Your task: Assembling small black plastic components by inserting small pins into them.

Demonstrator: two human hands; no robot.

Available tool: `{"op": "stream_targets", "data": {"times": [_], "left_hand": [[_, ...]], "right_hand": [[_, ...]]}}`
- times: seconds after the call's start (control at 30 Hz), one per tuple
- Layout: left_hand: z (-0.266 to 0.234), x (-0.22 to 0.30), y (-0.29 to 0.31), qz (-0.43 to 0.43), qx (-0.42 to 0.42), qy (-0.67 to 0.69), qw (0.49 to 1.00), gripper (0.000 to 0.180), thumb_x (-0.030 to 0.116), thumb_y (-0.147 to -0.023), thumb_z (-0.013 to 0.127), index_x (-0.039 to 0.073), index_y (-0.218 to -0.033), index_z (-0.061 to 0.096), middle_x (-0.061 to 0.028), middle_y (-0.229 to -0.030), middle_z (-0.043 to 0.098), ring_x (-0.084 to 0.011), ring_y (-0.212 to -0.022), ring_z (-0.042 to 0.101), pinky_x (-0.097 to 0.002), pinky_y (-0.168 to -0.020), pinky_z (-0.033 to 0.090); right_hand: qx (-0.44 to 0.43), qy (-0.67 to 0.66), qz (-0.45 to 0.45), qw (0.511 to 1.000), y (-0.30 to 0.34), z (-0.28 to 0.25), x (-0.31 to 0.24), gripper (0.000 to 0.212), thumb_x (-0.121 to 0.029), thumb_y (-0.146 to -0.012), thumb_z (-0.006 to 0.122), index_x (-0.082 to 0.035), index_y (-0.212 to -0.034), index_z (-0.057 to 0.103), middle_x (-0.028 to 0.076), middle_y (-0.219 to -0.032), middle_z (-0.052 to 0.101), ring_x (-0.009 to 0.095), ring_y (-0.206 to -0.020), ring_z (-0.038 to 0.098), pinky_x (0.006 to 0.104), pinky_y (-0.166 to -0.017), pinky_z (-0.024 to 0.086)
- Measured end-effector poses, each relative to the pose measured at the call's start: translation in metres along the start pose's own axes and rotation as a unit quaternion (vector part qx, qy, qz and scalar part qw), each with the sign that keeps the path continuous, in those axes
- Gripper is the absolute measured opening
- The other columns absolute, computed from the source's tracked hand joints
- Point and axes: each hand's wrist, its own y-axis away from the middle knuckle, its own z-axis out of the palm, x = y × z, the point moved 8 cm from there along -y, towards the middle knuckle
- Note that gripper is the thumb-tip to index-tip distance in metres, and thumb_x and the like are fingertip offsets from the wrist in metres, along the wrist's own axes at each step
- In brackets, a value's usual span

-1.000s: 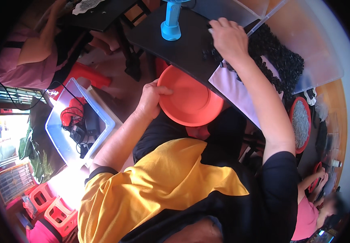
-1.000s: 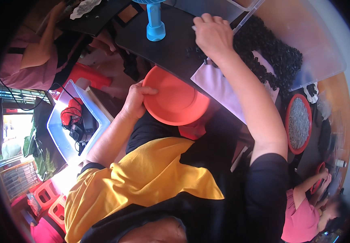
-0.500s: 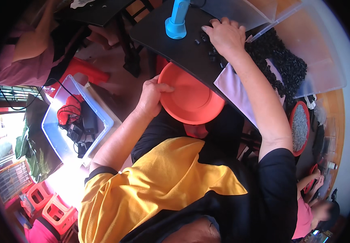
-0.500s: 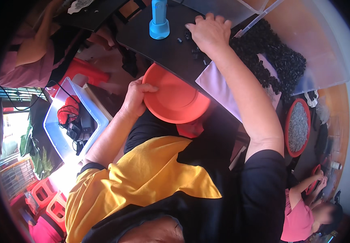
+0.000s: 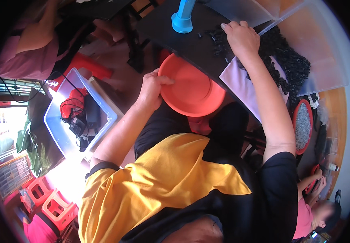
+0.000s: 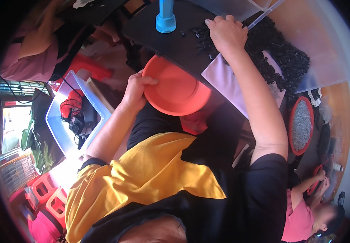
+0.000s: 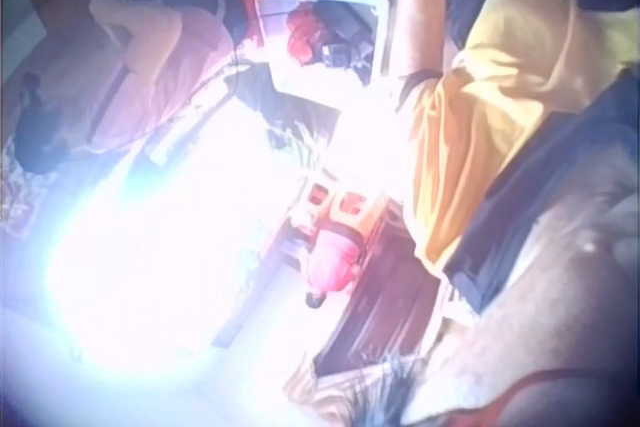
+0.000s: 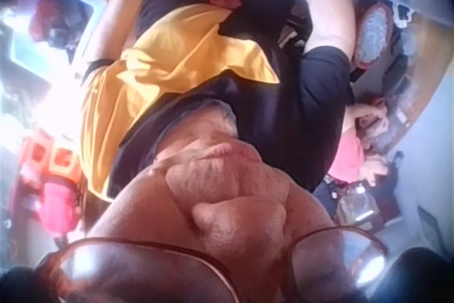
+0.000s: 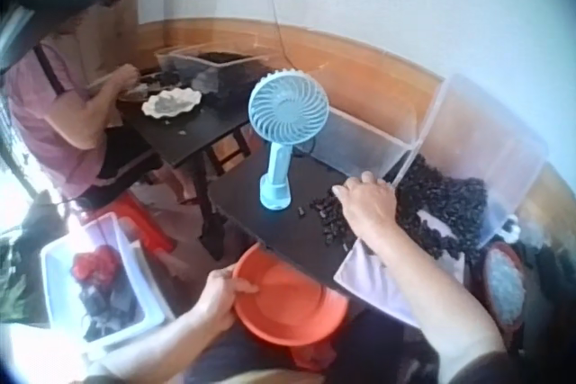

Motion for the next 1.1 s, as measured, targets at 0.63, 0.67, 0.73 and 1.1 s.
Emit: {"op": "stream_targets", "data": {"times": [0.63,0.67,0.73,1.1], "left_hand": [[-0.004,0.012,-0.002,0.013,0.001,0.028,1.000,0.028,0.002,-0.087,0.063,-0.008,-0.113,0.064,-0.0152,-0.104,0.070,-0.0236,-0.092,0.069,-0.0341,-0.086,0.056],[-0.004,0.012,-0.003,0.012,0.007,0.028,1.000,0.028,0.006,-0.089,0.064,-0.008,-0.114,0.064,-0.0154,-0.105,0.070,-0.0231,-0.092,0.069,-0.0337,-0.086,0.055],[-0.002,0.012,-0.002,0.011,0.012,0.027,1.000,0.030,0.011,-0.092,0.066,-0.008,-0.114,0.064,-0.0155,-0.107,0.070,-0.0227,-0.093,0.070,-0.0333,-0.087,0.055],[0.011,0.006,0.003,0.018,0.012,0.046,0.999,0.038,0.026,-0.098,0.062,-0.006,-0.120,0.064,-0.0151,-0.110,0.070,-0.0224,-0.099,0.068,-0.0351,-0.089,0.054]], "right_hand": [[0.052,-0.110,-0.092,0.988,0.018,0.000,-0.069,0.037,-0.046,-0.088,0.067,-0.016,-0.110,0.072,0.008,-0.111,0.065,0.034,-0.105,0.061,0.0460,-0.087,0.051],[0.063,-0.111,-0.109,0.986,0.023,-0.002,-0.074,0.035,-0.042,-0.087,0.068,-0.015,-0.109,0.072,0.008,-0.111,0.065,0.034,-0.104,0.061,0.0457,-0.087,0.051],[0.081,-0.114,-0.140,0.980,0.037,-0.009,-0.086,0.028,-0.032,-0.087,0.070,-0.011,-0.106,0.071,0.008,-0.108,0.065,0.033,-0.102,0.061,0.0441,-0.088,0.051],[0.134,-0.128,-0.280,0.942,0.136,-0.044,-0.141,0.018,-0.018,-0.079,0.071,-0.010,-0.093,0.062,0.007,-0.103,0.058,0.029,-0.100,0.056,0.0410,-0.080,0.045]]}}
